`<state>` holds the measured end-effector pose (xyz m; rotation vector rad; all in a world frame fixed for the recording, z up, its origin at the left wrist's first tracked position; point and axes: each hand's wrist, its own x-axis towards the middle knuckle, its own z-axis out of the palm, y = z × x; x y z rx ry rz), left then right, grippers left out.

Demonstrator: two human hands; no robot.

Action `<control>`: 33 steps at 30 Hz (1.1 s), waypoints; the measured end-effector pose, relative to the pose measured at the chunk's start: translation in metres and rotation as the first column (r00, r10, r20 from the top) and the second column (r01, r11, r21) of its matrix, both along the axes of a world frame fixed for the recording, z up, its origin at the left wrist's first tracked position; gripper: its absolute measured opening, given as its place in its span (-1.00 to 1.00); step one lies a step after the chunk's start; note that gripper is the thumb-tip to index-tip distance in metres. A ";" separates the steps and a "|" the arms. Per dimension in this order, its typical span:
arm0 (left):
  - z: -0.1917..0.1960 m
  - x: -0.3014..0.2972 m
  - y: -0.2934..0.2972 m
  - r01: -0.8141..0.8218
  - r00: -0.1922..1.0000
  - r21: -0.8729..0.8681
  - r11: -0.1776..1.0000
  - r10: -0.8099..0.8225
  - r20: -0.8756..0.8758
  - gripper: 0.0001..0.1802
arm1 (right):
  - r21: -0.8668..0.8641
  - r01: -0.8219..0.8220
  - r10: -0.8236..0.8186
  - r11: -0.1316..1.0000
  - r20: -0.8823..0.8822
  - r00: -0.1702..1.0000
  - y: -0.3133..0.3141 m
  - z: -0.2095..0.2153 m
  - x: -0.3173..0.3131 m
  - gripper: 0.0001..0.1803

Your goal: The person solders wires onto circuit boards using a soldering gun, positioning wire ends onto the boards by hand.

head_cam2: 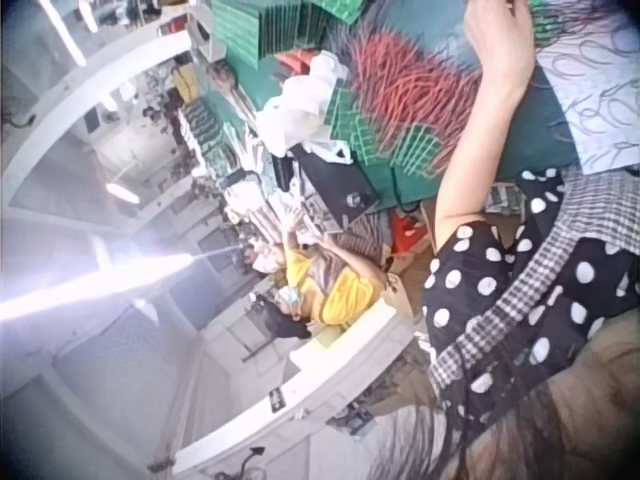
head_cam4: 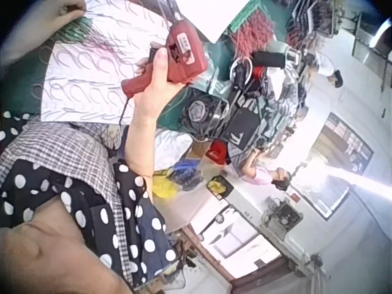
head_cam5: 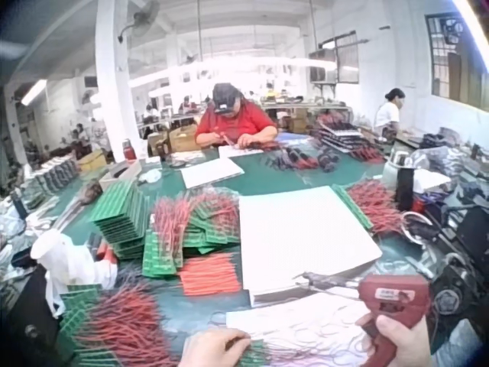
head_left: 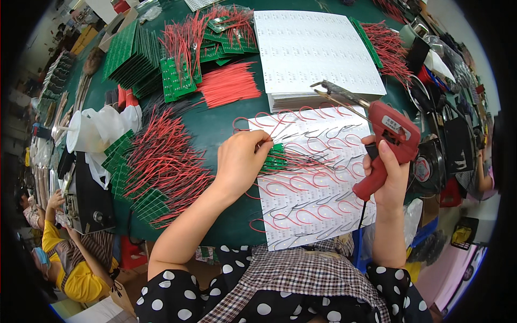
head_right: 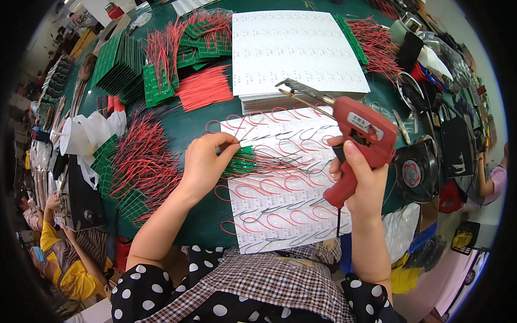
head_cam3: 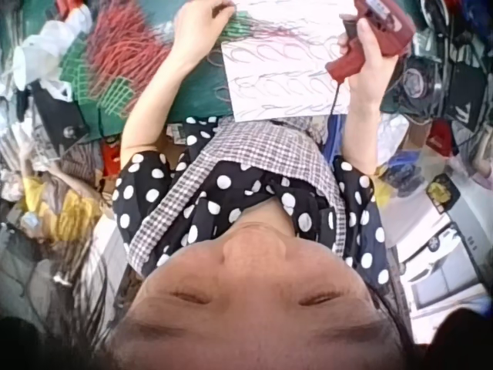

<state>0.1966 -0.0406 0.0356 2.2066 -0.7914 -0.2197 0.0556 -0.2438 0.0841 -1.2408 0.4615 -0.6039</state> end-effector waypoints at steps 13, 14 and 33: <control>-0.031 0.016 -0.016 -0.212 0.958 -0.137 0.968 0.179 -0.225 -0.88 | 0.049 -0.154 0.159 0.987 -0.126 0.979 0.013 -0.020 0.005 -0.66; -0.032 0.014 -0.017 -0.199 0.970 -0.130 0.971 0.177 -0.164 -0.87 | 0.052 -0.173 0.179 0.984 -0.147 0.973 0.014 -0.023 0.004 -0.67; -0.020 0.010 -0.022 -0.218 0.968 0.127 0.968 0.231 -0.099 -0.87 | 0.073 -0.295 0.301 0.953 -0.347 0.888 0.012 -0.042 -0.006 -0.78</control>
